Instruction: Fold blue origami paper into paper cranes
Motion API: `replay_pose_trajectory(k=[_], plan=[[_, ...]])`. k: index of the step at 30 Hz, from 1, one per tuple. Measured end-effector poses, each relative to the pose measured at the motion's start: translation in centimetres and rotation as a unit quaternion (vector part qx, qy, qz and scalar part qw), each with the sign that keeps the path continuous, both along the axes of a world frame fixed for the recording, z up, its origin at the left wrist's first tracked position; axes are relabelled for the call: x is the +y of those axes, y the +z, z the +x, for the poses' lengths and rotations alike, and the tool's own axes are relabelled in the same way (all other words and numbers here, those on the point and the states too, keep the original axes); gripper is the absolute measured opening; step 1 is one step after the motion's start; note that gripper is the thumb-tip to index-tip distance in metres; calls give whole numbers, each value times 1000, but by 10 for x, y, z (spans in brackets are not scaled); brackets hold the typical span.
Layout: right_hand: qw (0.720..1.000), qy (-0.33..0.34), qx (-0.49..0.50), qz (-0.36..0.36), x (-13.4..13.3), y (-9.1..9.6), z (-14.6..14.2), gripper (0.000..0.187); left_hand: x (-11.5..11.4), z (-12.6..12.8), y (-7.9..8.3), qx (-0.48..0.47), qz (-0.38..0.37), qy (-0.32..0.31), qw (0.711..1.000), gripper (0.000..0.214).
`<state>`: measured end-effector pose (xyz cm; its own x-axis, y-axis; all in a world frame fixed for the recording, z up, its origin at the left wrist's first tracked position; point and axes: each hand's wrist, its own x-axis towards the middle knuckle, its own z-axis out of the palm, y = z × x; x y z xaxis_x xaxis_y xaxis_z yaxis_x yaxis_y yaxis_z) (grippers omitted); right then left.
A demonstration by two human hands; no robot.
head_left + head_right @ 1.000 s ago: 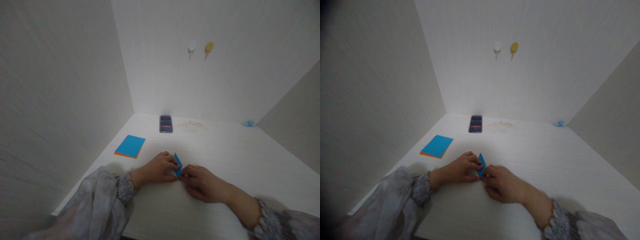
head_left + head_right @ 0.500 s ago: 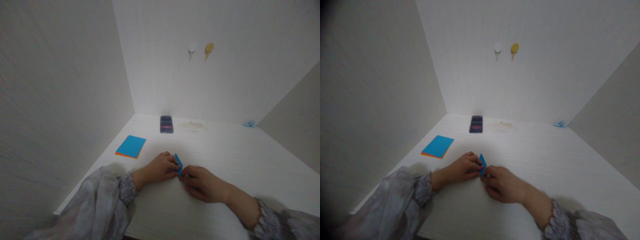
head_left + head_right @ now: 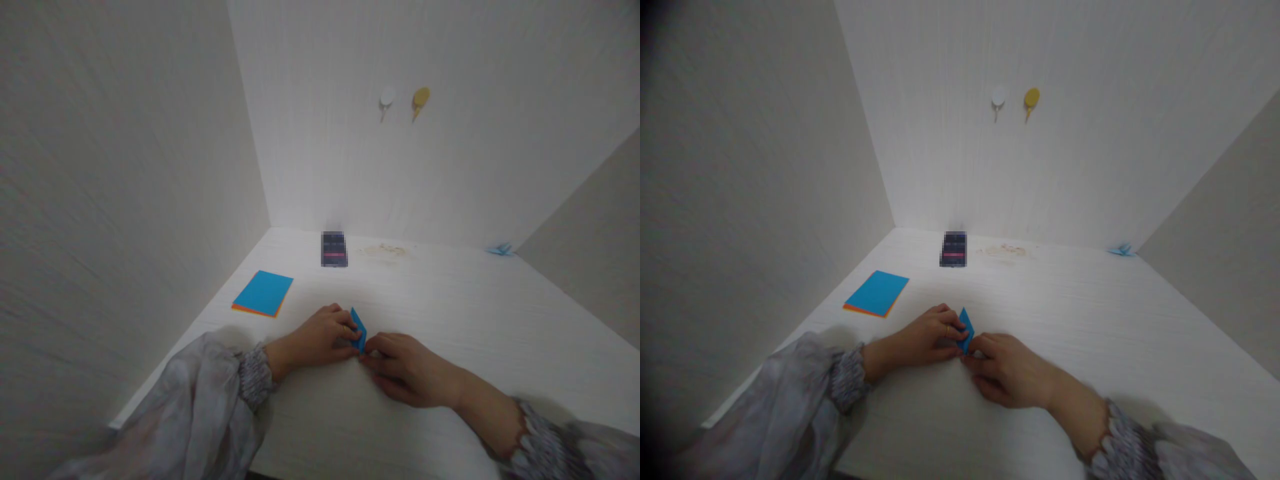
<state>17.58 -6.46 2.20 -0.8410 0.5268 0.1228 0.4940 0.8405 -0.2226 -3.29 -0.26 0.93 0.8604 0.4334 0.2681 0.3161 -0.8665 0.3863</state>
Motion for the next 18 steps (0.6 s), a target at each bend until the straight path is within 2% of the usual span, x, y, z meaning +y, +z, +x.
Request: replay_pose_trajectory(k=[18], plan=[[1000,6,19,-14,2,-2,-1,28,1,-1,-2,10,6,2,1000,27]])
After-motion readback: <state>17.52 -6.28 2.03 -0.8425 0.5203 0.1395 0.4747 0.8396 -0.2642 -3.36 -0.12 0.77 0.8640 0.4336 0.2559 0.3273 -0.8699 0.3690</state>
